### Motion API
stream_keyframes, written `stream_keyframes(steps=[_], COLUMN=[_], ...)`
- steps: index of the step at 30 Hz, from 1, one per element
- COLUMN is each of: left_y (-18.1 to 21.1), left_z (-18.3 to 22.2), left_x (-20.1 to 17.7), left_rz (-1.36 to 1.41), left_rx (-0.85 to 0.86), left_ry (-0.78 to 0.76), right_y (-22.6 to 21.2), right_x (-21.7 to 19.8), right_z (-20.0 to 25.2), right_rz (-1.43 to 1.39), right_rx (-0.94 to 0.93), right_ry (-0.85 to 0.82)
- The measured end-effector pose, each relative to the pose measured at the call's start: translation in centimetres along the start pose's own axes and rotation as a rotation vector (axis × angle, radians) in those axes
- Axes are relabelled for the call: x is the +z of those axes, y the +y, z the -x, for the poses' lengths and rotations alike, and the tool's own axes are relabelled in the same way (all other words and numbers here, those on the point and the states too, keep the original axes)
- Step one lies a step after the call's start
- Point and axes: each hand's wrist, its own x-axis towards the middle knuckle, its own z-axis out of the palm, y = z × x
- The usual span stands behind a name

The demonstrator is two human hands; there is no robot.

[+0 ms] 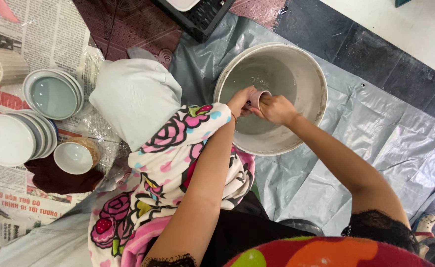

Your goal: The person sits on the floor and repeatedly washes small ceramic cups and bowls in a bucket of water, then wipes them dry with a dark cloth. The person handles the items one at a time, rinsing them and placing them on a newspaper-covered surface.

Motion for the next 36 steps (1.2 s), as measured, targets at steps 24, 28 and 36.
stream_keyframes(steps=[24,28,36], left_y=[4.2,4.6,2.4], left_z=[8.9,9.1,4.2], left_x=[2.8,2.8,0.7], left_rz=[-1.021,-1.482,-1.418], left_rx=[0.651,0.627,0.471], left_ry=[0.795,0.833,0.83], right_y=[2.5,1.4,-1.3], right_x=[12.0,10.0,4.7], right_z=[-5.8,-5.5,-6.2], right_rz=[-0.968,-0.265,0.069], right_rx=[0.933,0.521,0.279], right_ry=[0.078,-0.012,-0.058])
